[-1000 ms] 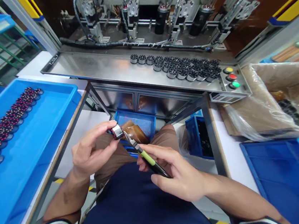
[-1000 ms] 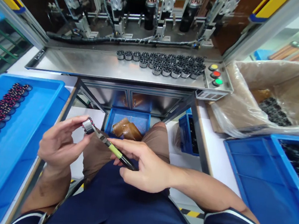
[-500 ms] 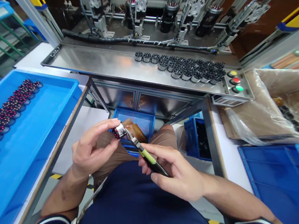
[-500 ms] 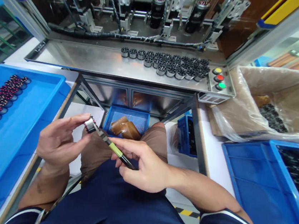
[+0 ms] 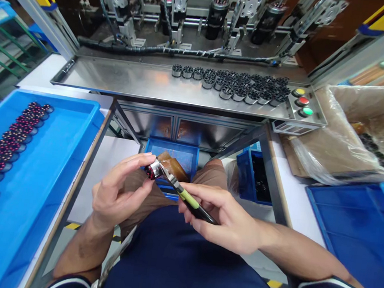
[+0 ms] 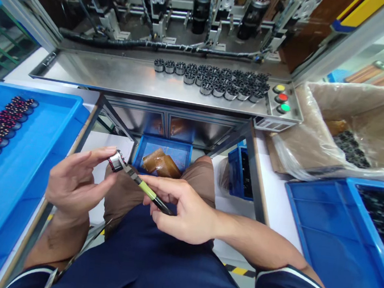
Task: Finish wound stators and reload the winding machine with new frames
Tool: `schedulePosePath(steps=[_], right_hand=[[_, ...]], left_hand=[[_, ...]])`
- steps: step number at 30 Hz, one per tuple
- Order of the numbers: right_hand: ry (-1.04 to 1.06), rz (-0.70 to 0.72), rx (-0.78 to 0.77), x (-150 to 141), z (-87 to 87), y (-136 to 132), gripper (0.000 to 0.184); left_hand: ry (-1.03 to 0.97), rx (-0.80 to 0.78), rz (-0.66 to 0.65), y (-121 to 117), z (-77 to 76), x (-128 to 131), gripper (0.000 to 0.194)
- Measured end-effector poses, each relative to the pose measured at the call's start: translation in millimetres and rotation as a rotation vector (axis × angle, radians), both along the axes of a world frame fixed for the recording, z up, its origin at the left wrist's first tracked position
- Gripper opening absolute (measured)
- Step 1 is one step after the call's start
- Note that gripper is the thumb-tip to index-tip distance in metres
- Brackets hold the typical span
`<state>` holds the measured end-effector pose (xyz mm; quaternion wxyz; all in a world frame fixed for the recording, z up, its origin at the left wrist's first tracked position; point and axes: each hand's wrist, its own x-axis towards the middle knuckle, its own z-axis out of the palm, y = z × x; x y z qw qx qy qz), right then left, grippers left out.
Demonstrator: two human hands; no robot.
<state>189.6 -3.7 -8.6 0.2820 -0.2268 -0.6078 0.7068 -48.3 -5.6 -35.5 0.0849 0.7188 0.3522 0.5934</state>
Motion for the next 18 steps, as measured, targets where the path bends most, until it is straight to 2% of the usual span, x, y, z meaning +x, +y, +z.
schedulePosePath(steps=[9, 13, 16, 18], right_hand=[[0.029, -0.027, 0.000, -2, 1.8, -1, 0.051], [-0.029, -0.138, -0.016, -1, -3.0, -1, 0.053], [-0.010, -0.198, -0.077, 2, -9.9, 0, 0.059], [0.006, -0.220, -0.122, 6, -14.2, 0, 0.058]], left_hand=[[0.015, -0.029, 0.021, 1, -3.1, 0, 0.088], [0.034, -0.030, 0.081, 0, -6.3, 0, 0.088], [-0.032, -0.041, 0.093, 0, -4.3, 2, 0.083], [-0.158, -0.085, 0.060, 2, -1.6, 1, 0.079]])
